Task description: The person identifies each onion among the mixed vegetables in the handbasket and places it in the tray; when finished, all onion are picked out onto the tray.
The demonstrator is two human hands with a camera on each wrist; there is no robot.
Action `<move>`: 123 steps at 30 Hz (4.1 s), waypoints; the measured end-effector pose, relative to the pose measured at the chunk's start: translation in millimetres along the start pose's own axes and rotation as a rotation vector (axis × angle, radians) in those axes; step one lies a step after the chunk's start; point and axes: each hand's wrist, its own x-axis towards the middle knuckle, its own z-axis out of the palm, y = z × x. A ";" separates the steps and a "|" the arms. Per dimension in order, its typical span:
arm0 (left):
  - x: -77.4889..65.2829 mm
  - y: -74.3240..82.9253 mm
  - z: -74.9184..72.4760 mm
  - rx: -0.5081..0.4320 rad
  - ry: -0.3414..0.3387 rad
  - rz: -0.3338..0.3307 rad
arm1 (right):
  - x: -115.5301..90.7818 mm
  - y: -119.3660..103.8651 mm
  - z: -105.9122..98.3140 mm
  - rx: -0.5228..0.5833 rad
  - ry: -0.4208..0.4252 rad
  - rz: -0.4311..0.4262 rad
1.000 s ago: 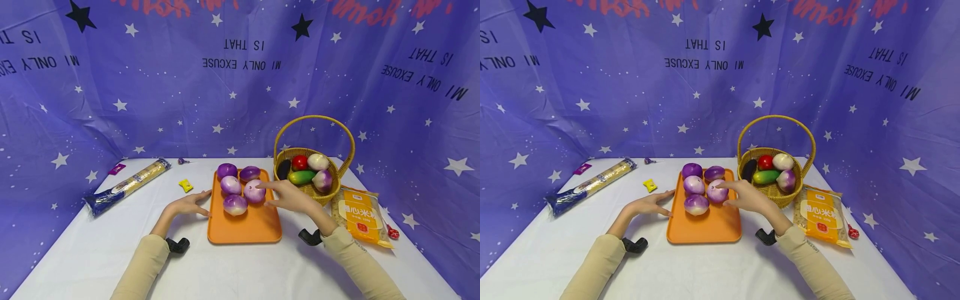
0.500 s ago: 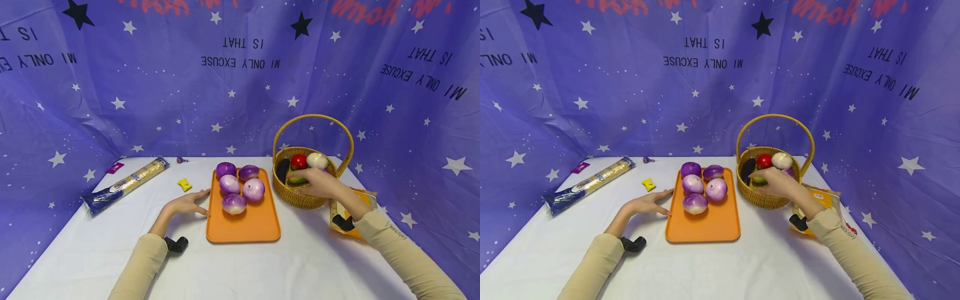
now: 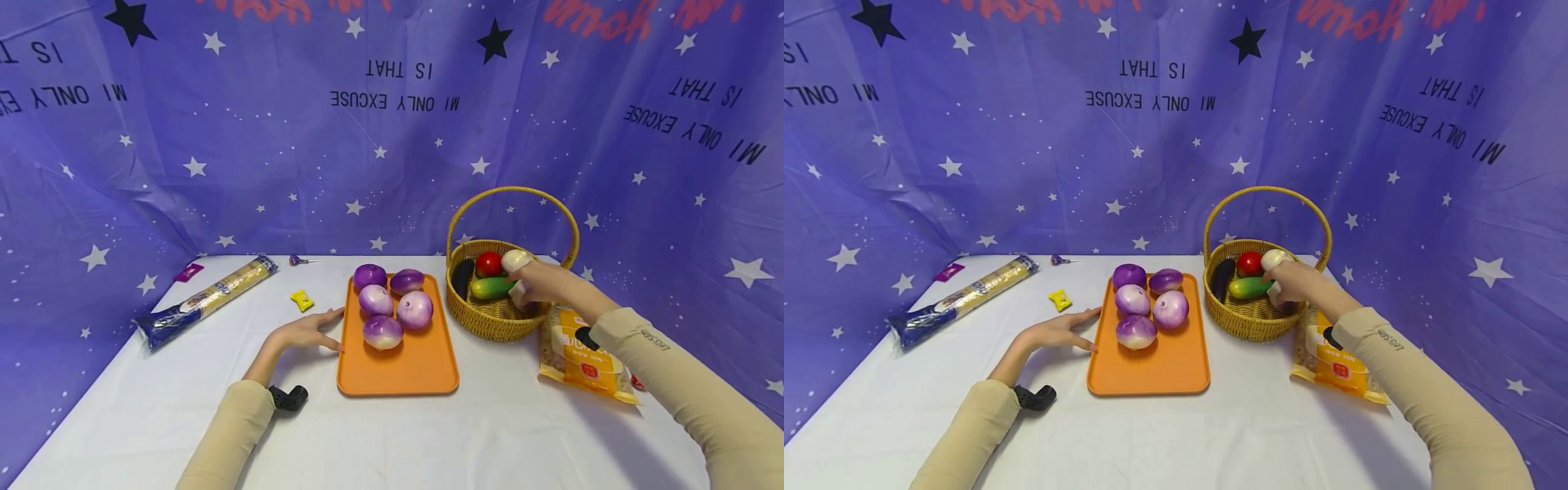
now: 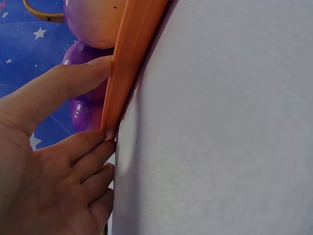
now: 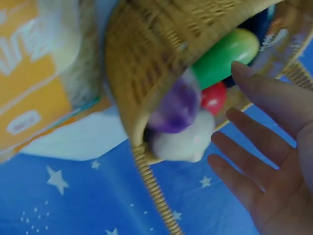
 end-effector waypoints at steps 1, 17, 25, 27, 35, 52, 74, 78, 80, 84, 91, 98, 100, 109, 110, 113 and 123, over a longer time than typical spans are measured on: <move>-0.1 -0.2 -0.6 -0.001 0.002 -0.005 | 1.1 2.7 0.1 -0.008 -0.003 -0.006; 1.9 1.0 -5.7 0.018 0.004 -0.003 | 20.5 26.3 7.8 -0.092 -0.048 -0.032; 3.6 0.5 -5.6 0.009 0.007 -0.011 | 16.6 28.1 3.6 -0.068 -0.037 -0.065; 4.4 -0.7 -3.9 0.004 0.009 -0.005 | 14.3 27.3 2.2 -0.061 -0.024 -0.065; 1.3 -2.2 0.6 0.000 0.006 -0.013 | 12.7 19.0 0.8 0.021 0.074 -0.110; 2.9 -2.7 1.5 -0.013 0.010 -0.028 | 0.3 -36.6 -16.9 0.037 0.346 -0.266; 1.1 -1.3 -0.2 -0.008 0.004 -0.031 | 9.9 -103.7 49.0 0.302 0.530 -0.391; 1.5 -0.7 -0.1 -0.006 0.004 -0.034 | 14.2 -111.7 60.5 0.344 0.505 -0.391; 1.6 -0.3 0.2 -0.003 0.004 -0.035 | 16.2 -115.2 66.2 0.360 0.486 -0.391; 1.6 -0.3 0.8 0.000 -0.002 -0.041 | 20.6 -120.5 76.7 0.368 0.465 -0.409; 1.4 0.8 0.3 -0.005 0.000 -0.039 | 28.4 -120.3 86.3 0.347 0.449 -0.406; 0.3 0.4 0.3 -0.003 -0.001 -0.034 | 38.8 -117.2 89.4 0.346 0.416 -0.371; 0.3 0.3 0.2 -0.002 -0.002 -0.032 | 40.9 -117.4 89.2 0.335 0.405 -0.352; 1.1 0.1 -0.2 -0.004 -0.001 -0.025 | 41.7 -119.1 83.4 0.300 0.353 -0.300; 1.1 0.0 -0.3 -0.005 -0.003 -0.021 | 40.1 -118.8 81.7 0.299 0.362 -0.307; 2.3 0.0 -0.2 0.002 -0.003 -0.026 | 33.0 -115.9 74.2 0.293 0.409 -0.330; 2.0 -4.4 0.4 0.008 -0.005 -0.024 | 9.5 -86.6 41.7 0.209 0.377 -0.242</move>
